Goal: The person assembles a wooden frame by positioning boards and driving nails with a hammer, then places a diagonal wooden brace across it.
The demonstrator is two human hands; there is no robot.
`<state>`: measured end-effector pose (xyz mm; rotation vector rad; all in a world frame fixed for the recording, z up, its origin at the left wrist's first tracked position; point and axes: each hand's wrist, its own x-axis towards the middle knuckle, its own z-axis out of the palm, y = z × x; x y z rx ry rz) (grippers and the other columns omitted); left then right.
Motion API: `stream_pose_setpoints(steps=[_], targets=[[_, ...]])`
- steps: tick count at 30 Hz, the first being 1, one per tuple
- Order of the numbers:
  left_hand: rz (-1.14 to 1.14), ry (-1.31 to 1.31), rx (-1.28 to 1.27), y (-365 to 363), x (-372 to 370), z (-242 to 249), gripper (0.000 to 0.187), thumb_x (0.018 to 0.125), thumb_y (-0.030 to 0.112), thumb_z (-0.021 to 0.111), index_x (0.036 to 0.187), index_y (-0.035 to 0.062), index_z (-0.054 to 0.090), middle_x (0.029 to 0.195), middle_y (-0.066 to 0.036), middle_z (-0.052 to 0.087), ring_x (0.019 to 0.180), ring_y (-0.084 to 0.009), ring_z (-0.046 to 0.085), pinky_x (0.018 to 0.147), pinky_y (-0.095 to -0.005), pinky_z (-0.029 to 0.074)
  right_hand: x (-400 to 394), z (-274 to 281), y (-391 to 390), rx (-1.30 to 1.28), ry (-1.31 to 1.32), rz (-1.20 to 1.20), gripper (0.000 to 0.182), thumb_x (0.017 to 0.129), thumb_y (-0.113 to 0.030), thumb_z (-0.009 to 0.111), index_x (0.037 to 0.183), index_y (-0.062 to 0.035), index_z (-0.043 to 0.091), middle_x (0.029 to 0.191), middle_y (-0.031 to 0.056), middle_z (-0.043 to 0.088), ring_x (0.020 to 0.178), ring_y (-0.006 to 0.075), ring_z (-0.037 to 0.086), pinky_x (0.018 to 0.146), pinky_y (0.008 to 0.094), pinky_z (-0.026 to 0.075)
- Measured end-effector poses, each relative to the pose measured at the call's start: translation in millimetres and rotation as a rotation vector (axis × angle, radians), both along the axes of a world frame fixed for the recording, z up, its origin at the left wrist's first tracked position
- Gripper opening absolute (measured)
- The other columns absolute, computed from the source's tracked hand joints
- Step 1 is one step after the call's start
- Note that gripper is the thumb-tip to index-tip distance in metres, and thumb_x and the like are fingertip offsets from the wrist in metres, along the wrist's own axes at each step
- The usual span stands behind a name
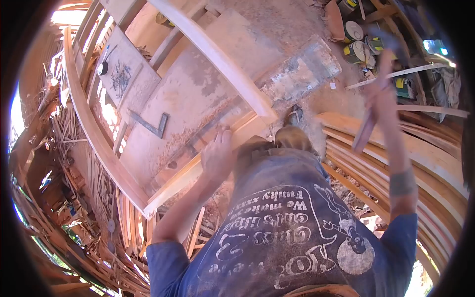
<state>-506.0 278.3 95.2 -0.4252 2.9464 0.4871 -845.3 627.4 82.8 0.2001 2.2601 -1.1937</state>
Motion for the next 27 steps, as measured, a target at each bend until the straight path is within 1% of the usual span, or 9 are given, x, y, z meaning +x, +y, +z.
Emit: stream_pose_setpoints(steps=[5,8,10,13,16,20,24,25,27], targets=[[0.045,-0.057,0.027,2,3,2,0.042,0.080,0.020,0.073,0.113,0.0042,0.053,0.124,-0.013,0.064,0.097,-0.0334,0.068,0.074,-0.0440,0.057,63,56,-41,0.063,-0.428,0.587,0.051,0.081,-0.010,0.066,0.132,-0.0138,0.062,0.069,0.0009,0.062,0.048,0.0081,0.049,0.045,0.0242,0.038],[0.046,0.005,0.039,1,4,0,0.040,0.085,0.026,0.072,0.114,0.0022,0.056,0.119,-0.014,0.066,0.095,-0.0329,0.069,0.076,-0.0424,0.056,-3,77,8,-0.006,-0.193,0.088,0.015,0.082,-0.012,0.067,0.097,-0.0087,0.063,0.062,-0.0034,0.051,0.046,0.0049,0.045,0.044,0.0197,0.034],[0.041,-0.006,0.036,1,4,1,0.041,0.085,0.026,0.072,0.114,0.0022,0.056,0.120,-0.014,0.066,0.096,-0.0330,0.069,0.076,-0.0427,0.056,-74,59,62,-0.391,-0.130,-0.241,0.010,0.088,-0.011,0.062,0.082,-0.0121,0.054,0.059,-0.0039,0.048,0.050,0.0072,0.049,0.046,0.0234,0.041],[0.040,-0.038,0.020,1,5,4,0.041,0.084,0.026,0.073,0.113,0.0021,0.056,0.121,-0.015,0.066,0.096,-0.0331,0.069,0.076,-0.0419,0.056,-46,20,14,-0.402,0.225,-0.351,0.007,0.094,-0.011,0.057,0.092,-0.0047,0.059,0.062,-0.0015,0.054,0.054,0.0111,0.055,0.048,0.0266,0.044],[0.037,-0.025,0.016,0,7,-3,0.040,0.085,0.026,0.072,0.113,0.0019,0.057,0.121,-0.015,0.066,0.096,-0.0333,0.069,0.075,-0.0410,0.056,62,2,-14,-0.050,0.170,0.294,0.042,0.082,-0.013,0.067,0.119,0.0043,0.061,0.079,0.0065,0.065,0.064,0.0169,0.060,0.058,0.0303,0.048],[0.055,-0.060,0.009,0,7,0,0.040,0.084,0.025,0.072,0.113,0.0017,0.057,0.119,-0.015,0.067,0.095,-0.0336,0.069,0.075,-0.0413,0.056,36,84,-23,0.214,-0.253,0.709,0.055,0.076,-0.010,0.065,0.129,0.0018,0.057,0.077,0.0043,0.063,0.056,0.0103,0.056,0.048,0.0283,0.045],[0.022,-0.009,0.018,0,9,-1,0.043,0.083,0.026,0.073,0.116,0.0019,0.056,0.116,-0.015,0.067,0.092,-0.0336,0.070,0.074,-0.0421,0.056,-39,81,32,0.121,0.097,0.088,0.023,0.085,-0.011,0.064,0.103,0.0032,0.064,0.066,-0.0007,0.057,0.051,0.0035,0.047,0.045,0.0218,0.038],[0.020,-0.004,0.010,-1,6,2,0.044,0.083,0.026,0.073,0.116,0.0021,0.056,0.116,-0.015,0.067,0.092,-0.0336,0.070,0.073,-0.0423,0.056,-69,50,41,-0.169,0.080,-0.083,0.018,0.088,-0.012,0.064,0.096,0.0039,0.062,0.067,0.0015,0.058,0.052,0.0077,0.051,0.046,0.0240,0.040],[0.021,-0.021,0.008,1,9,5,0.044,0.084,0.026,0.072,0.117,0.0024,0.055,0.116,-0.015,0.067,0.091,-0.0337,0.070,0.073,-0.0427,0.056,-18,12,6,-0.042,0.204,-0.115,0.019,0.088,-0.013,0.063,0.094,0.0056,0.062,0.070,0.0056,0.062,0.058,0.0165,0.058,0.050,0.0284,0.043]])
